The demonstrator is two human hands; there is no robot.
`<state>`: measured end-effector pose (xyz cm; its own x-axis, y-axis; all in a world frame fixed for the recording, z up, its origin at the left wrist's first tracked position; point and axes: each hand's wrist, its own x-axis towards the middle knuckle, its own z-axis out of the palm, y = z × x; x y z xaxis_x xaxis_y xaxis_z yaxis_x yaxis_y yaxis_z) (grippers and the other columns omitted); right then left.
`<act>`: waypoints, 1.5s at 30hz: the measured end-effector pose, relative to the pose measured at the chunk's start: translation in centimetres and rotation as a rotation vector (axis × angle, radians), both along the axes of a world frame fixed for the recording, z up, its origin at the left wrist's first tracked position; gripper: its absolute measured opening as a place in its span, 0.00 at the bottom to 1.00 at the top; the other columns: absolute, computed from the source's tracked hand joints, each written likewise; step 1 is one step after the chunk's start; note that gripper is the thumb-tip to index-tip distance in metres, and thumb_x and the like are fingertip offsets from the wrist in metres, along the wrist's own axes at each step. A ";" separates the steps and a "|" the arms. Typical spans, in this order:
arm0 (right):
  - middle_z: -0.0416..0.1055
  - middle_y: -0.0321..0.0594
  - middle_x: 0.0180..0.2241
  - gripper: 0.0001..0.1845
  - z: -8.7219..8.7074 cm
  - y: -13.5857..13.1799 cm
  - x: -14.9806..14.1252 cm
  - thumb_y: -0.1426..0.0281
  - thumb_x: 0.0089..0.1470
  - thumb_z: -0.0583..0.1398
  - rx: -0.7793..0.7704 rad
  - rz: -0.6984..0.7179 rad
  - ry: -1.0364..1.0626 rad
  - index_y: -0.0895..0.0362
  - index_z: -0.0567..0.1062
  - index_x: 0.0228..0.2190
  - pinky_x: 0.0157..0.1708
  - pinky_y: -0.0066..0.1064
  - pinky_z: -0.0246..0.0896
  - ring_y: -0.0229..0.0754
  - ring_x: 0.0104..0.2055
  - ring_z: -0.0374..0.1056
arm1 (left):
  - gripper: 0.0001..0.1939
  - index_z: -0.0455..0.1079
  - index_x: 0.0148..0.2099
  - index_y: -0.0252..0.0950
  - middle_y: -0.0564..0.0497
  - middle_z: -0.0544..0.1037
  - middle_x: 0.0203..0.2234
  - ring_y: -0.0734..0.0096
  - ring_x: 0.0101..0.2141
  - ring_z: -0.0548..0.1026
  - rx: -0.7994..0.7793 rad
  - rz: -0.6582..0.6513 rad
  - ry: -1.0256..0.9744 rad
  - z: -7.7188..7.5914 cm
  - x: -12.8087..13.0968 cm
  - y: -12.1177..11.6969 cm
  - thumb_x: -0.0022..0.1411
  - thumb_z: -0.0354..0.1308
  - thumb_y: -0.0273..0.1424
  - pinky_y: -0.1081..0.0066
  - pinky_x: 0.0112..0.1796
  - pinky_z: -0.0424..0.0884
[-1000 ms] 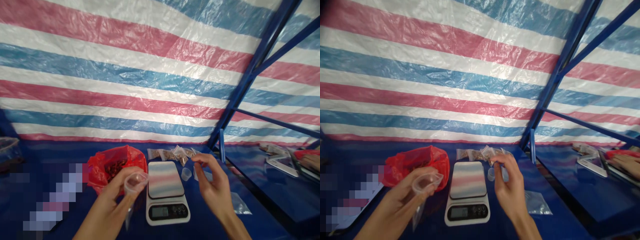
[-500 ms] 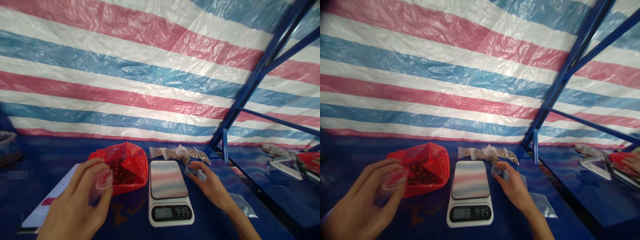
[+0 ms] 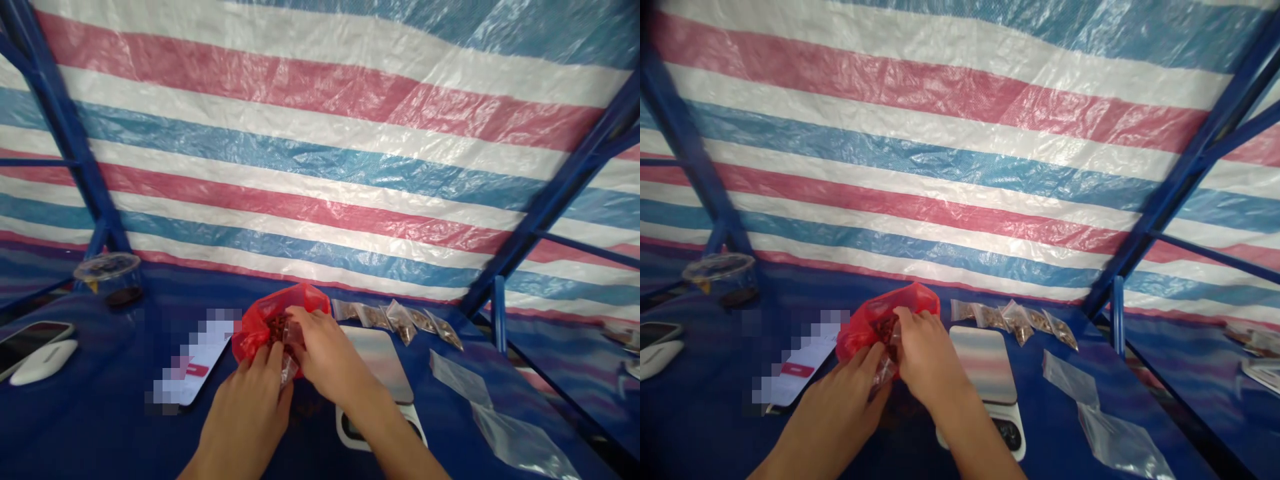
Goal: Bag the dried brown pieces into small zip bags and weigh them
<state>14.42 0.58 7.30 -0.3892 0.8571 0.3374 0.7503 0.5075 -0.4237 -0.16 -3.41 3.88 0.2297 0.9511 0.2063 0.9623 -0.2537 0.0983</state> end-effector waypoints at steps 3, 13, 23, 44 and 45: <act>0.79 0.55 0.48 0.20 0.2 2.4 -0.7 0.81 0.59 0.55 -0.042 -0.059 -0.348 0.62 0.78 0.50 0.58 0.47 0.60 0.56 0.55 0.71 | 0.19 0.71 0.56 0.32 0.33 0.81 0.48 0.48 0.42 0.84 -0.028 0.104 -0.038 0.1 -0.2 0.6 0.68 0.47 0.28 0.63 0.34 0.76; 0.79 0.49 0.48 0.25 -1.8 5.9 -0.1 0.81 0.54 0.57 -0.064 -0.161 -0.296 0.56 0.78 0.52 0.54 0.38 0.59 0.52 0.56 0.70 | 0.05 0.69 0.34 0.38 0.51 0.77 0.28 0.64 0.32 0.76 -0.090 0.064 -1.000 -2.3 -0.9 6.3 0.62 0.53 0.31 0.67 0.36 0.68; 0.78 0.52 0.50 0.31 -2.2 6.5 -0.1 0.83 0.51 0.57 -0.069 -0.187 -0.262 0.58 0.74 0.57 0.56 0.41 0.58 0.54 0.56 0.70 | 0.05 0.67 0.29 0.38 0.56 0.69 0.23 0.71 0.27 0.65 -0.060 -0.051 -1.286 -2.2 -0.9 6.8 0.56 0.55 0.31 0.70 0.32 0.61; 0.79 0.48 0.47 0.27 -3.3 6.7 0.3 0.83 0.49 0.59 -0.082 -0.121 -0.174 0.56 0.77 0.50 0.51 0.36 0.61 0.50 0.52 0.72 | 0.07 0.64 0.23 0.37 0.57 0.62 0.21 0.76 0.24 0.59 -0.211 -0.021 -1.787 -2.9 -0.8 8.5 0.45 0.59 0.31 0.74 0.26 0.59; 0.79 0.46 0.47 0.27 -3.2 6.7 0.4 0.83 0.48 0.59 -0.101 -0.114 -0.157 0.56 0.77 0.50 0.50 0.35 0.61 0.49 0.51 0.73 | 0.07 0.63 0.24 0.37 0.57 0.62 0.21 0.76 0.23 0.58 -0.201 -0.018 -1.771 -2.8 -0.8 8.5 0.46 0.59 0.32 0.73 0.25 0.59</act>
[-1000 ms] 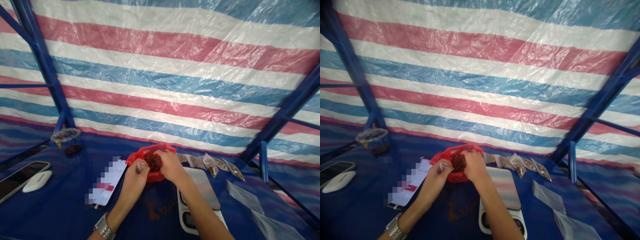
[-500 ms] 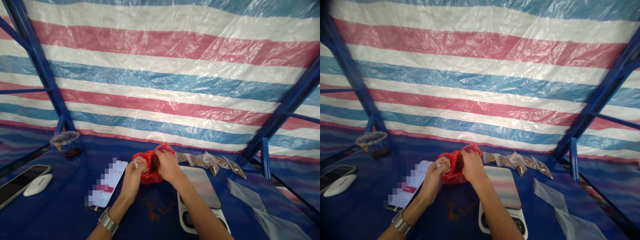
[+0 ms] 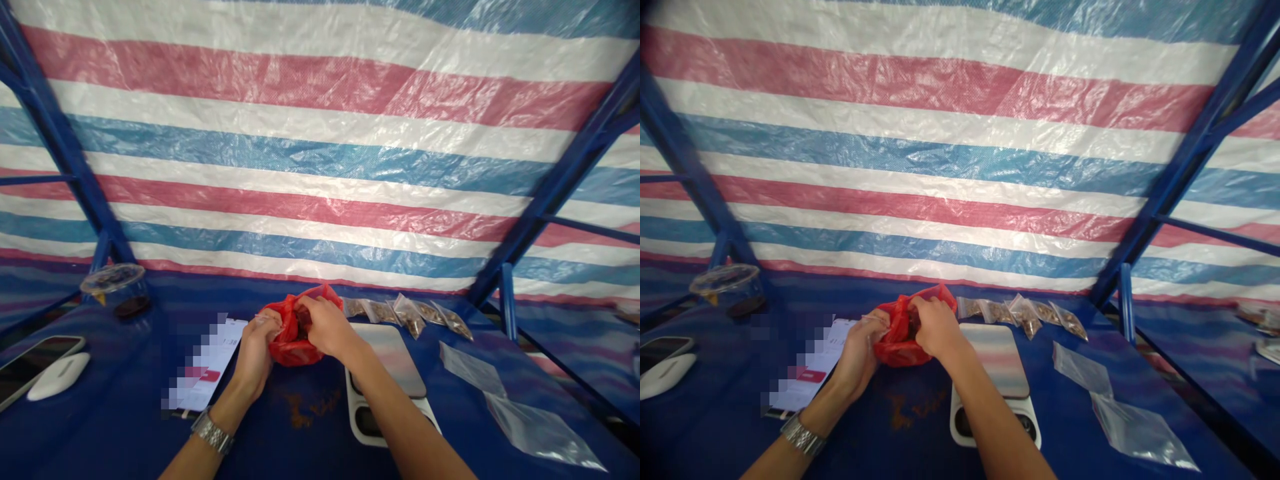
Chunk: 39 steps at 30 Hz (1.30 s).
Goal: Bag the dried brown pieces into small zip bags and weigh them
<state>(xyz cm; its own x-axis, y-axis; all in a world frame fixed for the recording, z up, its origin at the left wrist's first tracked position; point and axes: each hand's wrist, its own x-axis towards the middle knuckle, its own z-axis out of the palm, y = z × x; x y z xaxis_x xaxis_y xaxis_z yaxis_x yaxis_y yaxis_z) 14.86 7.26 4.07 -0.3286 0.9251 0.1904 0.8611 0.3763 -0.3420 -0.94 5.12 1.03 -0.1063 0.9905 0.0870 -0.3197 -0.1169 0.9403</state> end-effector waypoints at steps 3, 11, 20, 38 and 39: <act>0.80 0.43 0.46 0.27 0.5 -0.3 0.4 0.85 0.46 0.59 -0.041 0.044 0.029 0.54 0.78 0.47 0.48 0.32 0.61 0.47 0.49 0.74 | 0.07 0.63 0.24 0.37 0.57 0.63 0.23 0.75 0.24 0.59 0.022 0.021 0.059 0.3 0.0 0.0 0.47 0.57 0.34 0.73 0.26 0.59; 0.80 0.39 0.45 0.25 0.5 -1.2 1.5 0.85 0.48 0.59 -0.077 0.085 0.127 0.53 0.77 0.46 0.48 0.32 0.65 0.44 0.49 0.75 | 0.08 0.73 0.37 0.39 0.51 0.77 0.31 0.62 0.34 0.72 0.209 0.048 0.670 1.4 -1.8 -0.7 0.56 0.63 0.35 0.64 0.40 0.67; 0.79 0.41 0.42 0.16 0.2 -2.2 3.0 0.79 0.48 0.62 -0.231 0.167 0.842 0.56 0.73 0.40 0.48 0.36 0.72 0.44 0.46 0.77 | 0.16 0.70 0.54 0.40 0.41 0.78 0.51 0.42 0.55 0.66 0.376 0.388 1.173 3.9 -2.5 -2.9 0.68 0.55 0.39 0.47 0.55 0.62; 0.78 0.41 0.50 0.19 3.6 -7.6 6.1 0.79 0.56 0.62 0.198 0.017 0.516 0.51 0.78 0.48 0.58 0.42 0.66 0.46 0.53 0.73 | 0.19 0.61 0.60 0.38 0.40 0.75 0.54 0.50 0.53 0.73 0.515 0.011 1.007 1.7 6.2 -3.4 0.68 0.51 0.28 0.49 0.54 0.63; 0.78 0.41 0.49 0.19 3.7 -7.5 6.0 0.81 0.57 0.61 0.215 0.030 0.473 0.51 0.79 0.47 0.58 0.42 0.65 0.46 0.53 0.73 | 0.20 0.62 0.60 0.39 0.41 0.75 0.53 0.50 0.53 0.73 0.493 -0.004 0.974 1.7 6.0 -3.3 0.67 0.53 0.30 0.49 0.55 0.63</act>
